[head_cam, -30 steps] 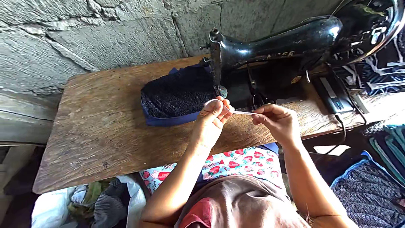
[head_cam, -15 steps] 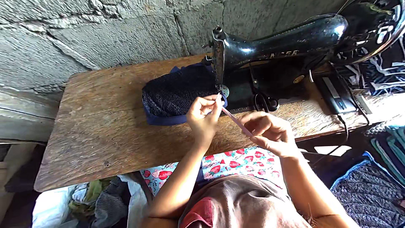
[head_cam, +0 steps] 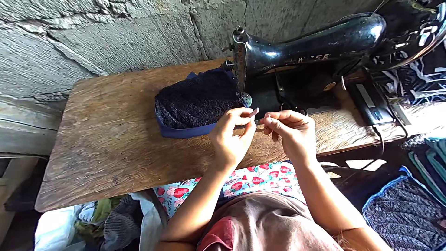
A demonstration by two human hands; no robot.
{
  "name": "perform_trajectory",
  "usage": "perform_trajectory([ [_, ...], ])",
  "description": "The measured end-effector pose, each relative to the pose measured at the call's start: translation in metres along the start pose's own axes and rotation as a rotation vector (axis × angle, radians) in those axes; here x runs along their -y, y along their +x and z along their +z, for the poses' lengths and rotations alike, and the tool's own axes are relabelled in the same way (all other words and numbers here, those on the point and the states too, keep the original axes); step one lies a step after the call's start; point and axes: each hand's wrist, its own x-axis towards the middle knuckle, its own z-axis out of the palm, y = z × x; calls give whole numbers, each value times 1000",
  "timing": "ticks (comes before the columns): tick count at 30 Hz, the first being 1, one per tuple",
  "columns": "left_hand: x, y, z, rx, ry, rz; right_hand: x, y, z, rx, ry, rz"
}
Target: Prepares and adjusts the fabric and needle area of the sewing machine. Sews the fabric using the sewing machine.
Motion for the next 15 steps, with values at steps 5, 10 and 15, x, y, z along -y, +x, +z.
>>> perform_trajectory([
  [5,4,-1,-2,25,123,211,1,1,1,21,-25,59],
  [10,5,0,-7,113,229,259,6,2,1,48,-91,79],
  [15,4,2,-11,172,287,275,9,3,-3,96,-73,107],
])
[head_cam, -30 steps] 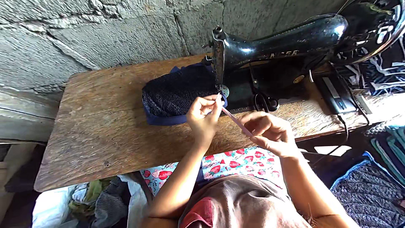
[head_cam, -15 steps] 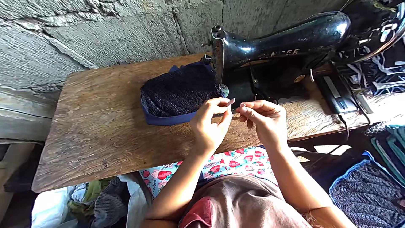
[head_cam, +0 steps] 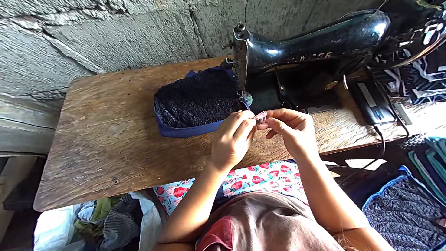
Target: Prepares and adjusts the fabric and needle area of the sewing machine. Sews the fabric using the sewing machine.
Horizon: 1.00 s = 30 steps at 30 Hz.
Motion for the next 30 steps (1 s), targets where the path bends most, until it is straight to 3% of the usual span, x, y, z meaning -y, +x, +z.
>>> perform_trajectory([
  [7,0,-1,0,36,40,58,-1,3,1,-24,-119,-58],
  [9,0,2,-1,59,-55,6,-3,5,-3,1,-145,-85],
  [14,18,20,-21,232,-759,-514,-9,15,-14,99,-135,-150],
  [18,34,45,-24,587,-943,-968,-16,25,-17,196,-87,-204],
  [20,40,47,-20,766,-1054,-1070,-22,32,-21,270,-172,-352],
  [23,48,44,-15,966,-1296,-1023,-24,42,-32,351,-393,-692],
  [25,51,47,-15,1044,-1302,-1002,-21,44,-37,369,-509,-860],
  [30,58,53,-13,1141,-1273,-904,-19,41,-44,382,-588,-1001],
])
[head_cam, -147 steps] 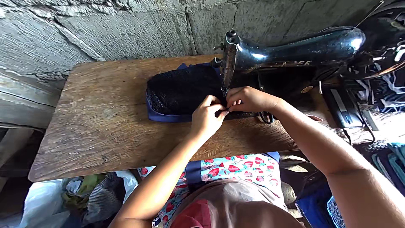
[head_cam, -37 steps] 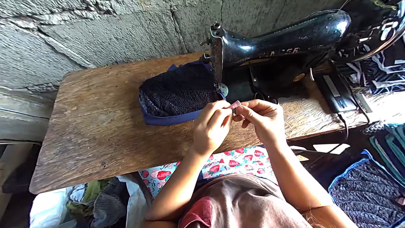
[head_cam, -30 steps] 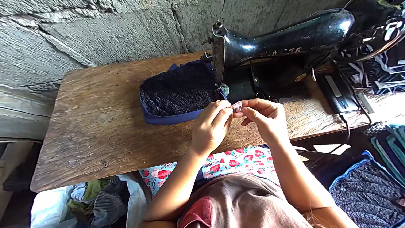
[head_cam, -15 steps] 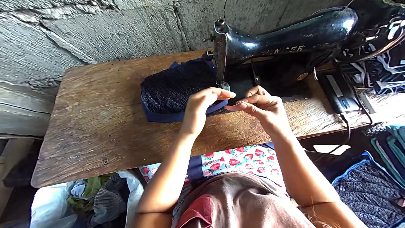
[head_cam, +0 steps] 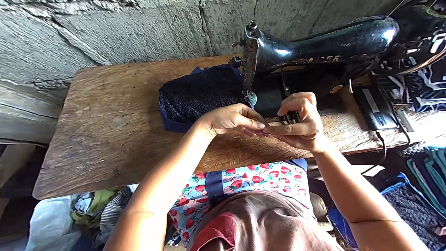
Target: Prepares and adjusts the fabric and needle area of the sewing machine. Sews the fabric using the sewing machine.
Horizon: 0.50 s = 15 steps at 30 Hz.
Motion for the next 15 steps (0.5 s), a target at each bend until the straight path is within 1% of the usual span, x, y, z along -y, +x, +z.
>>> perform_trajectory([
  [3,-1,1,2,2,-16,-7,4,-3,0,-6,-10,-13],
  [8,0,1,5,-8,-21,-4,8,-9,3,-72,-31,-29],
  [13,-5,-2,6,-23,35,-52,8,-10,0,-14,-23,-25],
  [15,-11,-2,9,-51,118,-84,7,-9,-1,6,-14,-37],
])
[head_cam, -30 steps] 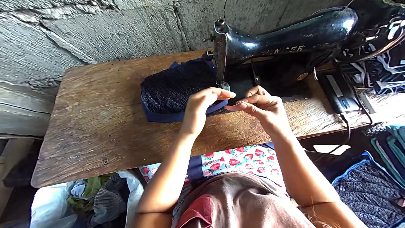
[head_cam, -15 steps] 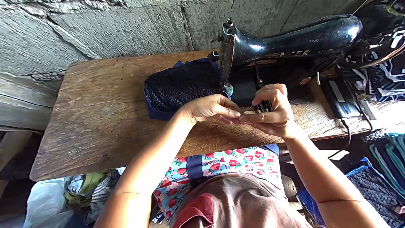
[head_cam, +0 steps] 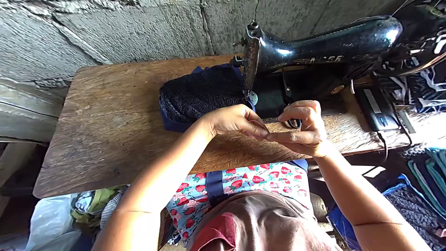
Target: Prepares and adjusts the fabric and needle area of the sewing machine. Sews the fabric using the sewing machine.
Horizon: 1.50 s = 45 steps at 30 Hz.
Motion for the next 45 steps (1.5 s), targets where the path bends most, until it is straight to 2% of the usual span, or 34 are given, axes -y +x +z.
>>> perform_trajectory([
  [4,-2,-6,-1,0,145,-10,0,0,6,36,30,-27],
  [6,4,-11,-3,-60,206,-27,-3,2,11,96,59,44],
  [10,18,-17,-25,-479,300,60,-36,2,15,261,-7,337],
  [12,19,-13,-37,-626,333,90,-51,8,17,356,-21,446],
  [14,19,-5,-45,-663,353,63,-61,20,17,500,5,476],
  [18,21,14,-45,-619,322,-68,-72,40,18,743,37,464],
  [23,23,31,-39,-546,422,-103,-80,24,20,553,-42,133],
  [26,25,35,-40,-518,433,-111,-78,11,21,480,-94,42],
  [32,25,34,-41,-513,214,-156,-77,-3,28,345,-150,9],
  [38,28,34,-43,-500,190,-138,-78,6,24,389,49,-50],
  [45,27,35,-43,-470,397,-132,-76,2,21,422,1,-45],
])
